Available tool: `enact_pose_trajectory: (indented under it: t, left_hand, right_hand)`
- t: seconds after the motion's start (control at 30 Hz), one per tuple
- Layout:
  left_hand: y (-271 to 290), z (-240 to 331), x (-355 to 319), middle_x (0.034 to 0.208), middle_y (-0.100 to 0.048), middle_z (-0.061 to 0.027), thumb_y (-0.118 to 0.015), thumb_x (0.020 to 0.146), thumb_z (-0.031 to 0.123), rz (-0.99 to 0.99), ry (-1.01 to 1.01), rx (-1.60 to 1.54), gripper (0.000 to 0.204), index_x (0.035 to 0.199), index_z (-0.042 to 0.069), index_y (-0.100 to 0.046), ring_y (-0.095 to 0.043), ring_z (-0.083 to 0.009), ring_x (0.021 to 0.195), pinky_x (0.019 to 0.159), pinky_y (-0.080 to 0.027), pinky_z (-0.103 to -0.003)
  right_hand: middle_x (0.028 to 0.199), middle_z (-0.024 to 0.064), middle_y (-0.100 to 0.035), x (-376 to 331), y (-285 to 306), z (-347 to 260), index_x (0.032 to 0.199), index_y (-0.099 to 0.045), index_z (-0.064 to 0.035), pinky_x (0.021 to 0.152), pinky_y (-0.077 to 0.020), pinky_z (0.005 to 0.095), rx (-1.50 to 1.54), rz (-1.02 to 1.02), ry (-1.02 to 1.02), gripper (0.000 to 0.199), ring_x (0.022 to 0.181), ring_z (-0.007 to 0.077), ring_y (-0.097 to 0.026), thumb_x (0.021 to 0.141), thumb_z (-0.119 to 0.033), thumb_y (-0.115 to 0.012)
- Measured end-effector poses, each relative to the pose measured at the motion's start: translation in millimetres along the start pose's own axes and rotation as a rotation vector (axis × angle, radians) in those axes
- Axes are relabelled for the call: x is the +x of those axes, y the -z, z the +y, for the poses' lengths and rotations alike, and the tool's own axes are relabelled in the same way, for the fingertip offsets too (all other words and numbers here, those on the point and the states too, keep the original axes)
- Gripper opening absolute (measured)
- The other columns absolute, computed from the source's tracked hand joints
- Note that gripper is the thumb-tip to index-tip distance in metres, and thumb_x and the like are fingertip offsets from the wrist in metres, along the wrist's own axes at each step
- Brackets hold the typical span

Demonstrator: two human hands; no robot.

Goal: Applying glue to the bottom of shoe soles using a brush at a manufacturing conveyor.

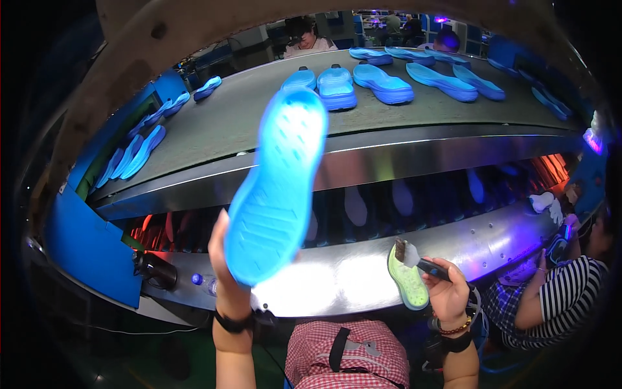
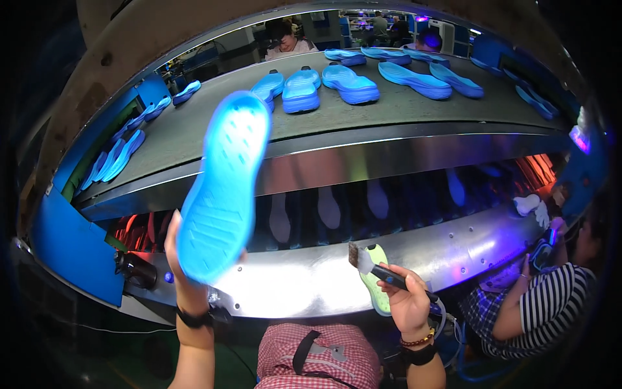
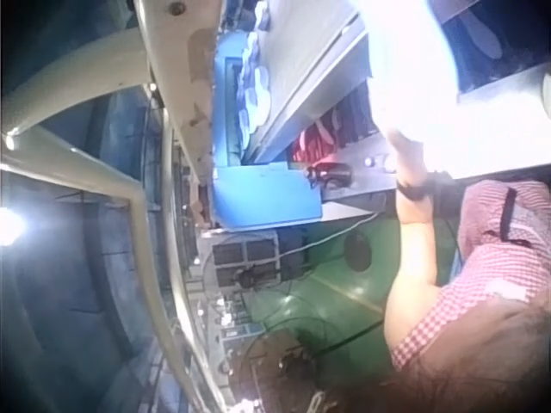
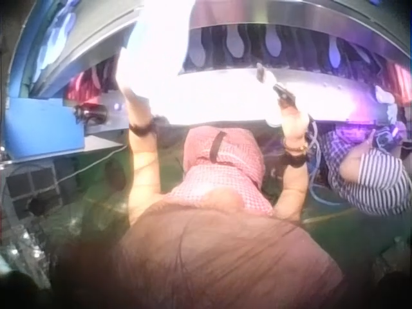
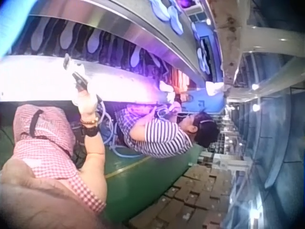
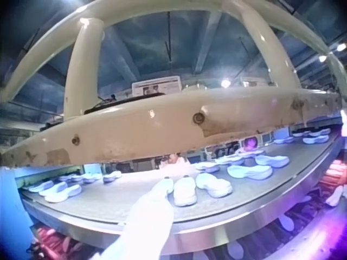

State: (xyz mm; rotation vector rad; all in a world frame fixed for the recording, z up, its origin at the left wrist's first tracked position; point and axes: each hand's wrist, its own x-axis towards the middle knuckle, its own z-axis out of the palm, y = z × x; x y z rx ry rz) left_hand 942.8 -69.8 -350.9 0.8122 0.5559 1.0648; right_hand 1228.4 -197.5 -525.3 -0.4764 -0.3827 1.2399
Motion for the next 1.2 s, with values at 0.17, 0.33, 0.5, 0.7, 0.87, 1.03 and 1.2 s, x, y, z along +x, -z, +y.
enact_pose_trajectory:
  t: [0.17, 0.33, 0.5, 0.7, 0.87, 1.03, 1.2]
  left_hand:
    - [19.6, 65.2, 88.5, 0.139, -0.025, -0.0197, -0.034, 0.091, 0.041, 0.035, -0.354, -0.499, 0.062, 0.134, -0.003, -0.023, -0.026, -0.0367, 0.128, 0.104, -0.022, -0.053]
    - [16.8, 26.1, 145.6, 0.138, -0.029, -0.0151, -0.055, 0.084, 0.033, 0.267, -0.585, 0.370, 0.067, 0.132, -0.004, -0.026, -0.032, -0.0259, 0.126, 0.098, -0.036, -0.037]
    - [11.7, 14.5, 173.8, 0.140, -0.014, -0.0295, -0.063, 0.075, 0.030, 0.330, -0.366, 1.660, 0.086, 0.139, 0.001, -0.012, -0.034, -0.0331, 0.126, 0.093, -0.040, -0.037]
    - [-27.6, 40.7, 201.7, 0.145, -0.010, -0.0192, -0.062, 0.076, 0.036, 0.467, -0.073, 2.076, 0.083, 0.141, 0.016, -0.014, -0.027, -0.0360, 0.129, 0.102, -0.028, -0.047]
    - [-35.9, 37.2, 224.0, 0.144, -0.020, -0.0137, -0.061, 0.076, 0.039, 0.426, 0.075, 2.230, 0.069, 0.134, 0.014, -0.033, -0.020, -0.0344, 0.132, 0.103, -0.022, -0.052]
    - [-25.1, 41.2, 245.4, 0.119, -0.051, -0.0171, -0.070, 0.070, 0.037, 0.289, -0.011, 2.030, 0.053, 0.110, 0.006, -0.054, -0.046, -0.0317, 0.113, 0.093, -0.037, -0.043]
    - [-42.6, 21.5, 262.3, 0.097, -0.062, -0.0165, -0.072, 0.070, 0.033, -0.109, -0.070, 1.990, 0.044, 0.101, 0.005, -0.059, -0.057, -0.0272, 0.095, 0.083, -0.043, -0.034]
  right_hand:
    - [0.113, 0.0246, -0.054, 0.1, -1.2, 16.6, 0.113, -0.050, 0.0074, 0.080, -0.0466, 0.0339, 0.141, 0.015, -0.140, 0.038, 0.088, 0.0286, -0.060, 0.087, -0.019, -0.042]
    - [0.111, 0.0234, -0.055, -0.7, 24.4, 18.8, 0.112, -0.050, 0.0066, 0.077, -0.0466, 0.0328, 0.124, 0.123, -0.163, 0.038, 0.086, 0.0284, -0.060, 0.086, -0.020, -0.044]
    - [0.112, 0.0214, -0.056, 2.0, 40.9, 30.1, 0.111, -0.051, 0.0065, 0.076, -0.0473, 0.0332, 0.152, 0.164, -0.208, 0.038, 0.087, 0.0277, -0.060, 0.085, -0.020, -0.045]
    - [0.106, 0.0185, -0.059, 12.4, 47.9, 30.3, 0.109, -0.053, 0.0035, 0.072, -0.0477, 0.0329, 0.167, 0.220, -0.204, 0.036, 0.082, 0.0258, -0.059, 0.085, -0.022, -0.046]
    - [0.118, 0.0203, -0.051, 16.1, 105.7, 43.6, 0.118, -0.045, 0.0094, 0.092, -0.0398, 0.0394, 0.669, 0.071, -0.433, 0.045, 0.106, 0.0288, -0.050, 0.090, -0.026, -0.040]
    - [0.122, 0.0238, -0.047, 8.4, 135.3, 51.5, 0.120, -0.040, 0.0119, 0.087, -0.0415, 0.0404, 0.692, -0.002, -0.361, 0.051, 0.104, 0.0299, -0.050, 0.090, -0.029, -0.038]
    - [0.121, 0.0244, -0.047, -5.7, 149.0, 35.5, 0.121, -0.039, 0.0113, 0.083, -0.0435, 0.0355, 0.567, 0.077, -0.294, 0.046, 0.105, 0.0292, -0.050, 0.093, -0.025, -0.037]
